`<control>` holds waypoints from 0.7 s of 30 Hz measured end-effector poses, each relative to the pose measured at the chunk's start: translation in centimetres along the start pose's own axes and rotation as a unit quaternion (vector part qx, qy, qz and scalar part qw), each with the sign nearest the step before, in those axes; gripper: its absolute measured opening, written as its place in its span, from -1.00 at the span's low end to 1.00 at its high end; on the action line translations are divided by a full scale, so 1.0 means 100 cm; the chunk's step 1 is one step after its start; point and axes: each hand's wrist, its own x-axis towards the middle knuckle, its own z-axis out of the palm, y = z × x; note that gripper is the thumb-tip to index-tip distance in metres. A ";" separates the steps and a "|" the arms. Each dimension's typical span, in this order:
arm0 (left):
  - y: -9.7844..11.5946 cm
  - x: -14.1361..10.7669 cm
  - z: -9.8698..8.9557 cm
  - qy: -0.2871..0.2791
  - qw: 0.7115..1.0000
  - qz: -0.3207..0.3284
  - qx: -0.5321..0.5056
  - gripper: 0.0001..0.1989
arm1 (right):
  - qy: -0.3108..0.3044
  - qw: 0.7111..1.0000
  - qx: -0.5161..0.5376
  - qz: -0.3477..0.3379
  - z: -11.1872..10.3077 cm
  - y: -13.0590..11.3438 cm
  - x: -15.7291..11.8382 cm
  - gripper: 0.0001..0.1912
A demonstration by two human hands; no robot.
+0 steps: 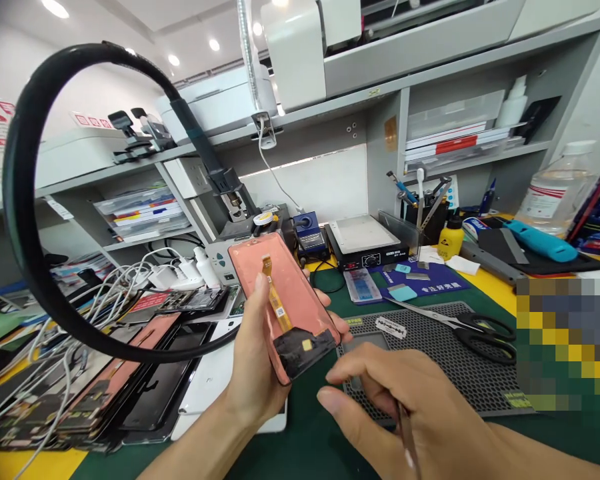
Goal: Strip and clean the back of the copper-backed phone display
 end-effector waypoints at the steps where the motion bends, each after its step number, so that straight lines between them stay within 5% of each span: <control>1: -0.001 0.001 -0.001 0.009 1.000 0.006 0.014 -0.38 | -0.007 1.000 -0.011 -0.023 -0.001 0.000 0.001 -0.88; 3: -0.004 0.002 -0.002 0.031 0.998 0.021 0.048 -0.36 | 0.002 0.997 -0.031 -0.072 -0.003 -0.003 0.006 -0.75; 8: -0.009 0.001 -0.005 0.074 0.992 0.057 0.088 -0.38 | -0.010 0.993 -0.022 -0.113 0.001 -0.011 0.019 -0.77; 21: -0.014 0.007 -0.011 0.144 0.988 0.024 0.046 -0.38 | -0.049 0.978 -0.107 -0.172 0.012 -0.015 0.029 -0.74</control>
